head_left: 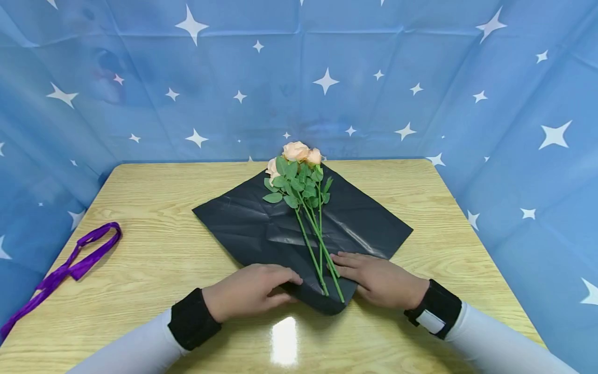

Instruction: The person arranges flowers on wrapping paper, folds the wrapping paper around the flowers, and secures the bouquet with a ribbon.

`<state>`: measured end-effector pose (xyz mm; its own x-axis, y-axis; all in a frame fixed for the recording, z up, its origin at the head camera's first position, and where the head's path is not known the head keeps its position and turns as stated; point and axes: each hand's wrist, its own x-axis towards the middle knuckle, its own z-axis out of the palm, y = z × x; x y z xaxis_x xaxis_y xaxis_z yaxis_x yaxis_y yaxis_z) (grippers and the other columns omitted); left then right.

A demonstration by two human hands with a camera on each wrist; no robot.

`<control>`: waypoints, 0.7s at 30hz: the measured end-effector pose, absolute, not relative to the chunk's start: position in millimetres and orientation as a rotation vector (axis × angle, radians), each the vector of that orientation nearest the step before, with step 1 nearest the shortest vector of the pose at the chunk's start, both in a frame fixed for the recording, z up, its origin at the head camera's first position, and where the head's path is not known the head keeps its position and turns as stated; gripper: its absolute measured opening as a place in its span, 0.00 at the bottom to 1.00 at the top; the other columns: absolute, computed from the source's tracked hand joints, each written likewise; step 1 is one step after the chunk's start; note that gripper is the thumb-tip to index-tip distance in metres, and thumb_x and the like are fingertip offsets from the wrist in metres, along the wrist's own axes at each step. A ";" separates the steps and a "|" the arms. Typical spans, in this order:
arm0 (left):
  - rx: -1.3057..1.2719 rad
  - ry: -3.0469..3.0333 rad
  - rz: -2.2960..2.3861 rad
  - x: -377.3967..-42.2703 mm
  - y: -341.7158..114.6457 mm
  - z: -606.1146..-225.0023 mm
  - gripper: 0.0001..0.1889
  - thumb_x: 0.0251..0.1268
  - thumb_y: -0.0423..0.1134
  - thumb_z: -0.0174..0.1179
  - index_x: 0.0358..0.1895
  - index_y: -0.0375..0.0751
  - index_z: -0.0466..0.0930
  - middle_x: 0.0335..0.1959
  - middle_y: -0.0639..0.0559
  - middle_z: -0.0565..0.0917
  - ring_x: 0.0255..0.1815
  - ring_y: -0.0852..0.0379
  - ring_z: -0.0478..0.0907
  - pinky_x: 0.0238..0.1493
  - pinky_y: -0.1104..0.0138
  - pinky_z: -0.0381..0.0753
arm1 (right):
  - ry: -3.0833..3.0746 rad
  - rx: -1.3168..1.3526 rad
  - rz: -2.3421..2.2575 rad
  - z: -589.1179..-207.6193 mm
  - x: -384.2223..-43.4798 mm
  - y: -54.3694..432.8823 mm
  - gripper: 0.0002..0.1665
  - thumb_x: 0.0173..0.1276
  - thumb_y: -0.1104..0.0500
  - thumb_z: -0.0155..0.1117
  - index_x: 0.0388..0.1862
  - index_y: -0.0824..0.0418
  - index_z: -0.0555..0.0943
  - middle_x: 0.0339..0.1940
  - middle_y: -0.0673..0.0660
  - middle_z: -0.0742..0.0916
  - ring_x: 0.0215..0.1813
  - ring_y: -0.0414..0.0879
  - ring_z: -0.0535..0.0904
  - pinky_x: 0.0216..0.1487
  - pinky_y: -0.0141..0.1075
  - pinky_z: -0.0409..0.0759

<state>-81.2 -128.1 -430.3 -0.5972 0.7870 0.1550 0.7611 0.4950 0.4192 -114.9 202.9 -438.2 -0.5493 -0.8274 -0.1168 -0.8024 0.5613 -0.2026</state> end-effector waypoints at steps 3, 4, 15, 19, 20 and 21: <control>1.386 2.694 0.505 -82.7 -134.5 -433.9 0.22 0.70 0.39 0.67 0.66 0.45 0.81 0.64 0.51 0.85 0.66 0.56 0.81 0.66 0.60 0.81 | 2.604 -1.437 -0.163 -434.6 -112.2 202.1 0.31 0.80 0.61 0.52 0.81 0.53 0.68 0.82 0.56 0.70 0.82 0.56 0.65 0.77 0.51 0.70; 1.382 2.703 0.443 -83.0 -136.2 -435.5 0.24 0.67 0.36 0.68 0.67 0.44 0.81 0.66 0.49 0.83 0.69 0.54 0.80 0.67 0.59 0.80 | 2.608 -1.477 -0.149 -433.0 -111.2 201.5 0.31 0.79 0.61 0.53 0.80 0.53 0.69 0.82 0.56 0.71 0.82 0.56 0.66 0.76 0.51 0.71; 1.451 2.660 0.321 -82.1 -133.9 -438.1 0.21 0.72 0.34 0.61 0.67 0.44 0.81 0.69 0.52 0.82 0.72 0.55 0.77 0.70 0.60 0.77 | 2.561 -1.836 -0.012 -419.6 -105.0 187.3 0.32 0.66 0.62 0.66 0.71 0.55 0.79 0.73 0.52 0.81 0.76 0.49 0.75 0.73 0.48 0.75; 1.436 2.624 0.385 -81.1 -133.6 -436.7 0.19 0.75 0.34 0.59 0.66 0.46 0.82 0.66 0.54 0.84 0.70 0.56 0.78 0.70 0.62 0.77 | 2.528 -1.874 0.013 -416.7 -103.0 183.2 0.31 0.64 0.62 0.69 0.69 0.55 0.81 0.68 0.52 0.85 0.72 0.46 0.79 0.71 0.45 0.78; 1.410 2.613 0.414 -80.9 -134.5 -435.9 0.19 0.76 0.34 0.57 0.66 0.47 0.82 0.66 0.54 0.84 0.70 0.57 0.78 0.71 0.62 0.76 | 2.521 -1.880 0.000 -415.7 -102.6 183.6 0.31 0.64 0.63 0.69 0.68 0.55 0.81 0.68 0.52 0.85 0.71 0.46 0.80 0.70 0.44 0.78; 1.383 2.602 0.446 -80.8 -135.8 -435.2 0.19 0.77 0.34 0.56 0.67 0.48 0.82 0.66 0.55 0.84 0.70 0.57 0.78 0.71 0.61 0.76 | 2.512 -1.878 -0.026 -414.7 -102.4 184.3 0.30 0.66 0.63 0.69 0.68 0.55 0.82 0.67 0.51 0.86 0.70 0.46 0.81 0.70 0.44 0.79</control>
<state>-80.8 -135.8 -435.2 -0.5591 0.8291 -0.0026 0.7809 0.5277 0.3342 -102.4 184.3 -414.7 -0.2833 -0.9590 0.0059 -0.9589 0.2832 -0.0162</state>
